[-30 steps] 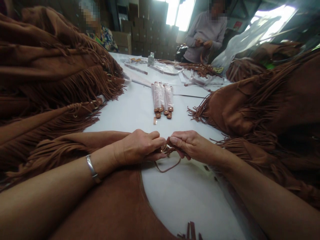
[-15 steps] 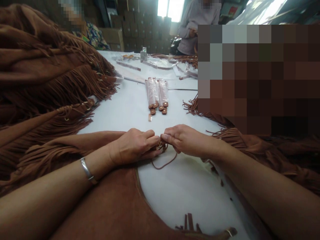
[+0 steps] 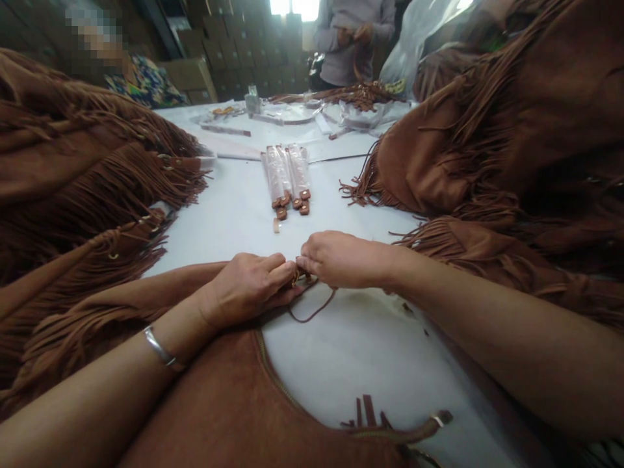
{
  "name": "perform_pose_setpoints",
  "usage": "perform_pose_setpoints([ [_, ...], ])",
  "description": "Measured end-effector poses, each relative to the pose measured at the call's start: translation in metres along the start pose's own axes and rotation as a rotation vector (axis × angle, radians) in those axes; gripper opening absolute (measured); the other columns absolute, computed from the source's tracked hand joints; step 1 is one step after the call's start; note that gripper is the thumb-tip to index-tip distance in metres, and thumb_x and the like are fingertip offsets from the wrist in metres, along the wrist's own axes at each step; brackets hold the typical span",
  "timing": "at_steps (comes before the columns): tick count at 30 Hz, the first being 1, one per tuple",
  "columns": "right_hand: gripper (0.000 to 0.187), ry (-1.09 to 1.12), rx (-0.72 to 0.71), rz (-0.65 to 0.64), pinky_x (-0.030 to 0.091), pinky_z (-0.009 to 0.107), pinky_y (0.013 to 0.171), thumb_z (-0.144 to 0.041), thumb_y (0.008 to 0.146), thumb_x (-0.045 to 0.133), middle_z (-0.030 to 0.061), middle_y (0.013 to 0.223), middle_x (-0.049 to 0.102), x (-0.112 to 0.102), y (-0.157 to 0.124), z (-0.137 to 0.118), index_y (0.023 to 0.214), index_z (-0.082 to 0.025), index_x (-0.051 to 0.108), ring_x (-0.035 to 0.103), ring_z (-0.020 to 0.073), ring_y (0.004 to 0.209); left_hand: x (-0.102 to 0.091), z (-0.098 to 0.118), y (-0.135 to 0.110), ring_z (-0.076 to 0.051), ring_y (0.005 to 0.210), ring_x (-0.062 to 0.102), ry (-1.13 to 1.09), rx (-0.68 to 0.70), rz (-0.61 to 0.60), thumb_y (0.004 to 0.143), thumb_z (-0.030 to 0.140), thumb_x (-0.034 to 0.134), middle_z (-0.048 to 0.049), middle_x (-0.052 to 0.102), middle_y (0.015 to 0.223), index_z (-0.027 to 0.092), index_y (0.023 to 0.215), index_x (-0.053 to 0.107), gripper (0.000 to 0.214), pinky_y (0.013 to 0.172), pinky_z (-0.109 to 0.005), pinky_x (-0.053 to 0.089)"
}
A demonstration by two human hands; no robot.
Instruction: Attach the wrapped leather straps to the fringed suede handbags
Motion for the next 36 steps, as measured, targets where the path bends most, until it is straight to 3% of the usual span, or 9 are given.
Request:
perform_pose_setpoints([
  [3, 0.034, 0.023, -0.007, -0.089, 0.04, 0.027, 0.06, -0.028, 0.088, 0.038, 0.0109, 0.064, 0.066, -0.002, 0.002, 0.002, 0.074, -0.01, 0.064, 0.059, 0.0176, 0.062, 0.0, 0.001, 0.0, -0.012, 0.052, 0.051, 0.007, 0.04, 0.002, 0.089, 0.036, 0.045, 0.0003, 0.056, 0.068, 0.016, 0.087, 0.055, 0.022, 0.047, -0.023, 0.035],
  [8, 0.026, -0.049, -0.026, 0.105, 0.041, 0.029, 0.064, -0.027, 0.086, 0.042, 0.014, 0.086, 0.067, -0.002, -0.004, 0.001, 0.081, -0.012, 0.064, 0.06, 0.0218, 0.077, 0.0, -0.001, 0.0, -0.011, 0.053, 0.052, -0.014, 0.029, 0.044, 0.088, 0.037, 0.047, 0.0002, 0.056, 0.067, 0.015, 0.089, 0.055, 0.023, 0.048, -0.021, 0.036],
  [12, 0.03, 0.032, -0.121, 0.115, 0.04, 0.027, 0.067, -0.027, 0.089, 0.039, 0.0118, 0.08, 0.067, 0.005, -0.002, 0.005, 0.08, -0.011, 0.063, 0.058, 0.017, 0.073, 0.001, -0.001, -0.001, -0.011, 0.052, 0.052, -0.004, 0.06, 0.046, 0.087, 0.037, 0.05, 0.0012, 0.055, 0.065, 0.015, 0.092, 0.055, 0.023, 0.048, -0.022, 0.037],
  [17, 0.028, 0.136, -0.158, -0.016, 0.039, 0.025, 0.054, -0.023, 0.085, 0.042, 0.0077, 0.057, 0.062, 0.008, 0.006, 0.01, 0.073, -0.009, 0.063, 0.052, 0.0126, 0.05, 0.001, 0.001, -0.002, -0.012, 0.054, 0.054, 0.006, 0.131, 0.082, 0.085, 0.036, 0.054, -0.0001, 0.057, 0.066, 0.014, 0.094, 0.054, 0.024, 0.049, -0.022, 0.039],
  [22, 0.034, 0.206, -0.17, -0.111, 0.039, 0.025, 0.05, -0.024, 0.087, 0.037, 0.0094, 0.055, 0.062, 0.019, 0.001, 0.008, 0.072, -0.006, 0.062, 0.05, 0.0123, 0.045, 0.0, 0.003, -0.001, -0.012, 0.053, 0.053, 0.029, 0.129, 0.053, 0.085, 0.037, 0.055, -0.0002, 0.056, 0.065, 0.014, 0.088, 0.055, 0.023, 0.049, -0.023, 0.038],
  [25, 0.032, 0.176, -0.121, -0.017, 0.041, 0.026, 0.055, -0.025, 0.087, 0.038, 0.0097, 0.059, 0.063, 0.022, -0.005, 0.009, 0.075, -0.007, 0.062, 0.053, 0.014, 0.052, -0.001, 0.003, 0.0, -0.012, 0.051, 0.05, 0.02, 0.079, -0.011, 0.085, 0.04, 0.052, 0.0004, 0.054, 0.065, 0.016, 0.086, 0.055, 0.024, 0.047, -0.023, 0.037],
  [29, 0.031, 0.316, -0.087, -0.163, 0.04, 0.023, 0.045, -0.024, 0.086, 0.037, 0.0074, 0.055, 0.061, 0.017, -0.01, 0.012, 0.071, -0.007, 0.06, 0.051, 0.0115, 0.042, -0.004, 0.004, 0.003, -0.016, 0.065, 0.056, 0.0, 0.024, -0.108, 0.084, 0.042, 0.052, -0.0052, 0.058, 0.083, 0.015, 0.099, 0.052, 0.031, 0.054, -0.026, 0.044],
  [32, 0.029, 0.451, -0.098, -0.213, 0.035, 0.021, 0.036, -0.025, 0.084, 0.038, 0.0034, 0.049, 0.057, 0.008, -0.011, 0.017, 0.069, -0.009, 0.058, 0.045, 0.0099, 0.034, -0.01, 0.007, 0.005, -0.02, 0.079, 0.057, 0.02, 0.036, -0.066, 0.084, 0.034, 0.052, -0.011, 0.057, 0.099, 0.013, 0.103, 0.05, 0.029, 0.063, -0.03, 0.047],
  [36, 0.025, 0.537, -0.093, -0.224, 0.033, 0.019, 0.034, -0.025, 0.081, 0.042, -0.0018, 0.041, 0.049, -0.002, -0.012, 0.02, 0.068, -0.011, 0.059, 0.041, 0.0083, 0.031, -0.018, 0.011, 0.007, -0.022, 0.088, 0.054, 0.001, 0.041, 0.005, 0.084, 0.029, 0.053, -0.0128, 0.057, 0.103, 0.012, 0.104, 0.049, 0.027, 0.074, -0.033, 0.049],
])
Point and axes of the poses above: each hand's wrist, its own y-axis towards the middle knuckle, its own x-axis out of the palm, z = x × y, the point moved 2 cm from there along y, towards the middle knuckle
